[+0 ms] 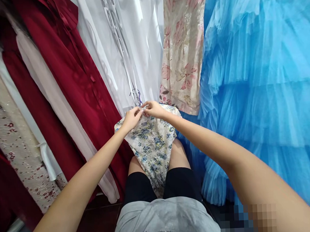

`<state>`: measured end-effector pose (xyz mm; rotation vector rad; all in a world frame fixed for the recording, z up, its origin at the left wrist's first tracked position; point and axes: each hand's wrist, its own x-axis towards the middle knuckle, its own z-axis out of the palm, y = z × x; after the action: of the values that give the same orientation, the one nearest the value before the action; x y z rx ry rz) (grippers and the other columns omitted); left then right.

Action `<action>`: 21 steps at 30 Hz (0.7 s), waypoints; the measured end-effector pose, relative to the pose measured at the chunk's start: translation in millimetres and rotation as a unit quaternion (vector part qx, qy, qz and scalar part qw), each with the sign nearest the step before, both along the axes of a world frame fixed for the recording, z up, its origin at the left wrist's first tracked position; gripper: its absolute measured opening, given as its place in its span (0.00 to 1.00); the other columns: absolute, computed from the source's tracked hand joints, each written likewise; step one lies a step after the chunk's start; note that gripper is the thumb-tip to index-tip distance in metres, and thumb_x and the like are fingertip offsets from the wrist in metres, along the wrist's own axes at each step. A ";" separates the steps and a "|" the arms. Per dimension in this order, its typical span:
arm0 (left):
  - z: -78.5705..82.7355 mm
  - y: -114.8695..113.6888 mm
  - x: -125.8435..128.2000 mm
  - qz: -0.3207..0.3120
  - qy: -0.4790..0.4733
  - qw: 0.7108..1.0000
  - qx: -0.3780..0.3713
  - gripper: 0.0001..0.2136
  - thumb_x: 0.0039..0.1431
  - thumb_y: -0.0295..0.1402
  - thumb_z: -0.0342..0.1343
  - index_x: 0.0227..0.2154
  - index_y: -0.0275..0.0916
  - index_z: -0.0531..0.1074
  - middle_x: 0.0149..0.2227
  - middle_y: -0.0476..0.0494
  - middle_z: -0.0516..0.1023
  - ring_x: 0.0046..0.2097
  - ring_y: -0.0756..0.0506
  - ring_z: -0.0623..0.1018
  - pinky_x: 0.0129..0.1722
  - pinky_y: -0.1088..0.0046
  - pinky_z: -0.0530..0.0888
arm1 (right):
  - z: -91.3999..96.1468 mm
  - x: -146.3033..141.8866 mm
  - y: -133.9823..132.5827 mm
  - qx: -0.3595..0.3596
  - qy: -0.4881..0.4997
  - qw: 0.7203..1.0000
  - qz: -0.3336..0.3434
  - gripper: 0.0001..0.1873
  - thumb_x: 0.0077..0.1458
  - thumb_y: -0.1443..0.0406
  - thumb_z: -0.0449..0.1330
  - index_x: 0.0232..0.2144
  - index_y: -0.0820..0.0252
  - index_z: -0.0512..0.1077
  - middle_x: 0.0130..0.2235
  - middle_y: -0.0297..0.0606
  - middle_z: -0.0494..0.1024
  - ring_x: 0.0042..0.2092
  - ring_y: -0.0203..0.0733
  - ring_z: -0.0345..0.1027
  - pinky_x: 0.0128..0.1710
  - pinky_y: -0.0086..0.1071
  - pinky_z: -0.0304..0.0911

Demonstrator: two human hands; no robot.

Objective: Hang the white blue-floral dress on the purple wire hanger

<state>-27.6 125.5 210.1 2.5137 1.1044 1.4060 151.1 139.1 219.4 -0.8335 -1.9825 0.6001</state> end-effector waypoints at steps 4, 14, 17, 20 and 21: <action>1.1 1.8 -7.1 -0.024 -0.023 0.999 -0.030 0.10 0.65 0.36 0.50 0.30 0.39 0.70 0.25 0.50 0.73 0.27 0.48 0.72 0.32 0.73 0.66 | -5.5 -14.0 -2.8 0.010 0.091 0.995 -0.049 0.21 0.52 0.66 0.61 0.49 0.60 0.63 0.28 0.33 0.76 0.31 0.40 0.72 0.32 0.28 0.66; -3.9 8.7 1.9 0.038 -0.122 0.991 0.045 0.07 0.63 0.32 0.51 0.30 0.39 0.70 0.28 0.48 0.74 0.32 0.47 0.73 0.36 0.73 0.66 | -20.5 -24.2 -8.1 0.096 0.008 0.989 -0.109 0.21 0.49 0.68 0.54 0.47 0.55 0.57 0.25 0.27 0.67 0.29 0.40 0.65 0.34 0.30 0.59; -8.8 13.1 9.1 0.054 -0.172 0.983 0.046 0.07 0.63 0.31 0.51 0.29 0.39 0.70 0.29 0.47 0.75 0.33 0.47 0.74 0.37 0.72 0.67 | -25.9 -23.1 -10.0 0.146 -0.038 0.981 -0.122 0.18 0.50 0.71 0.51 0.45 0.55 0.58 0.25 0.29 0.67 0.30 0.42 0.66 0.34 0.31 0.58; -8.8 16.8 15.1 0.054 -0.202 0.977 0.047 0.07 0.63 0.31 0.52 0.29 0.39 0.70 0.28 0.48 0.74 0.32 0.47 0.74 0.37 0.73 0.67 | -30.1 -22.6 -8.9 0.134 -0.064 0.981 -0.129 0.19 0.49 0.72 0.51 0.45 0.56 0.58 0.25 0.30 0.69 0.30 0.43 0.67 0.34 0.30 0.58; -5.9 18.9 15.8 0.059 -0.217 0.973 0.053 0.07 0.64 0.32 0.52 0.29 0.39 0.69 0.28 0.48 0.74 0.32 0.48 0.73 0.36 0.74 0.67 | -34.0 -23.2 -8.8 0.119 -0.076 0.980 -0.137 0.20 0.47 0.72 0.52 0.45 0.56 0.58 0.26 0.31 0.70 0.31 0.44 0.67 0.34 0.30 0.58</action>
<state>-11.8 144.4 204.2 2.0721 1.1231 1.9692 127.9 130.3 185.3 -1.0027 -1.9806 0.1391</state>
